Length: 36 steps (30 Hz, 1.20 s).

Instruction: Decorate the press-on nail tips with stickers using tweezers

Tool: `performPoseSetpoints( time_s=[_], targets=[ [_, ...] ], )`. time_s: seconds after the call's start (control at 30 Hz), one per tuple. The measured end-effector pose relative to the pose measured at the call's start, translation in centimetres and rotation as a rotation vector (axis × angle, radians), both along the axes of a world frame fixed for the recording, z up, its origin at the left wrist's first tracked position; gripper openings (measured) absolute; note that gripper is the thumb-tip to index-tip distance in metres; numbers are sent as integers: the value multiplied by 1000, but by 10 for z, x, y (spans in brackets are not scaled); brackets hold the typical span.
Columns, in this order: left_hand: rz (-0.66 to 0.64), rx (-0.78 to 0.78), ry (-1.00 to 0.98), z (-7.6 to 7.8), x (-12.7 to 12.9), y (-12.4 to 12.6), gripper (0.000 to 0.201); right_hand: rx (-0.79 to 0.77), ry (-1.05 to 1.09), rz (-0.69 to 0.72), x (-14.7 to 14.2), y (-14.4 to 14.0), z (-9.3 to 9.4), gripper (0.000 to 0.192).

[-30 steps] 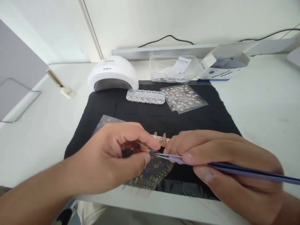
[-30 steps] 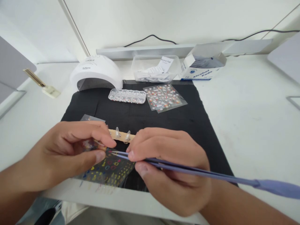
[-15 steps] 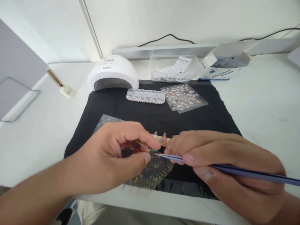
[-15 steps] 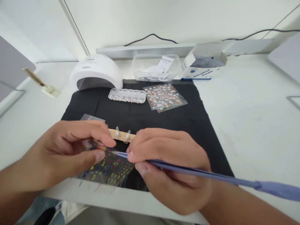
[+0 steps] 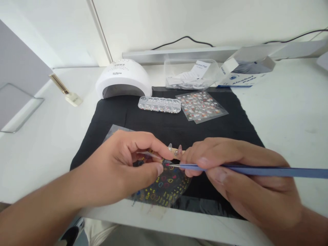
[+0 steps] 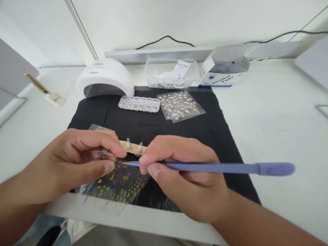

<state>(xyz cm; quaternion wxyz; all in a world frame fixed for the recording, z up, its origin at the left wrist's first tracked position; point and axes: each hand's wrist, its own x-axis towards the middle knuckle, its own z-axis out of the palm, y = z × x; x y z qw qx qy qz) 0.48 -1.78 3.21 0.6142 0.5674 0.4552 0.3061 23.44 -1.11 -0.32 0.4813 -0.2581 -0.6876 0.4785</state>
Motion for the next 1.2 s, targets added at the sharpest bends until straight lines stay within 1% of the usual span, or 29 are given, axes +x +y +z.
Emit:
performPoseSetpoints(
  time_s=[0.2,0.37,0.53,0.7,0.9,1.03,1.1,1.2],
  targets=[
    [13,7,10,0,-1,0,13,-86,32,0,1,2,-3,14],
    [21,-45,-26,0,1,1,15,-186,70,-1,0,0,-2,11],
    [13,-98,-41,0,0,1,14,-224,85,-22,-5,1,-3,10],
    [17,-115,-32,0,0,1,13,-228,75,-28,-5,1,-4,9],
    [5,-125,-31,0,1,3,13,-126,66,5,1,0,2,11],
    [21,-102,-30,1,0,4,12,-131,108,-6,1,1,2,11],
    [21,-97,-33,2,0,4,11,-125,114,16,1,1,1,13],
    [17,-100,-37,4,0,4,12,-101,75,25,1,1,3,15]
  ],
)
